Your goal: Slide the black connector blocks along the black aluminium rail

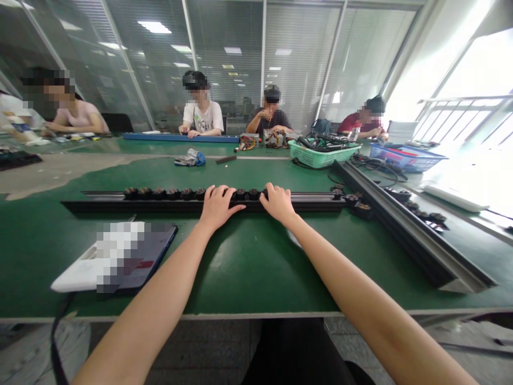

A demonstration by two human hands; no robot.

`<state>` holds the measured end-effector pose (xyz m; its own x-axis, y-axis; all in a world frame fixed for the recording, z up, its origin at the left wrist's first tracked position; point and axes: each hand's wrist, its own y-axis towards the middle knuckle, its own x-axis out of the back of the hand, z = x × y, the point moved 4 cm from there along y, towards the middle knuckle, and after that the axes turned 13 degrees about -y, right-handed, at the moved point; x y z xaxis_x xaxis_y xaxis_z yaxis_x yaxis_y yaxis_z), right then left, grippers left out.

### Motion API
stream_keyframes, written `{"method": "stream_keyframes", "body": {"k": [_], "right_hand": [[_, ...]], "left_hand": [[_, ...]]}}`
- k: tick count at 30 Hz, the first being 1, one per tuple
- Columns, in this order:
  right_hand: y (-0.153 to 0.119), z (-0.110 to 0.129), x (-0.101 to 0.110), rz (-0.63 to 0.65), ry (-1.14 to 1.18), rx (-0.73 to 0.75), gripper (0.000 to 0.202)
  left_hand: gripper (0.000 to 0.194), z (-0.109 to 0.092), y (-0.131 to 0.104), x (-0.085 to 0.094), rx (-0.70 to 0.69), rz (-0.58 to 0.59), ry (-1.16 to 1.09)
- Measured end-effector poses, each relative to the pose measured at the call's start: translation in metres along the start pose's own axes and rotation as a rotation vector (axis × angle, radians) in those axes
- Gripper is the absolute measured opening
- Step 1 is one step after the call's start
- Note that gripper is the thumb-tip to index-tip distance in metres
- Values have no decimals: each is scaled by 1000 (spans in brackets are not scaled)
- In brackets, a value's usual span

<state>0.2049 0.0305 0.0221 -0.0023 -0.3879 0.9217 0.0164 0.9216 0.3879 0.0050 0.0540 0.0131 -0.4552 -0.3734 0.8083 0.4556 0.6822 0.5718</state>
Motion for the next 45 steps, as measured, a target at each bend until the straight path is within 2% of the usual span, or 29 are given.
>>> {"method": "stream_keyframes", "body": {"k": [5,14,31,45], "right_hand": [[4,-7,-8,16,85,40,32],[5,-9,-8,10,148,14,30],[3,-11,-8,-52,42,36,32],[4,-14,-10,-61,86,0,34]], "left_hand": [[52,2,0,-2,7,-7,-20],[54,2,0,-2,4,-9,-7],[55,2,0,-2,10,-7,-17],[54,4,0,-3,12,-3,-25]]}}
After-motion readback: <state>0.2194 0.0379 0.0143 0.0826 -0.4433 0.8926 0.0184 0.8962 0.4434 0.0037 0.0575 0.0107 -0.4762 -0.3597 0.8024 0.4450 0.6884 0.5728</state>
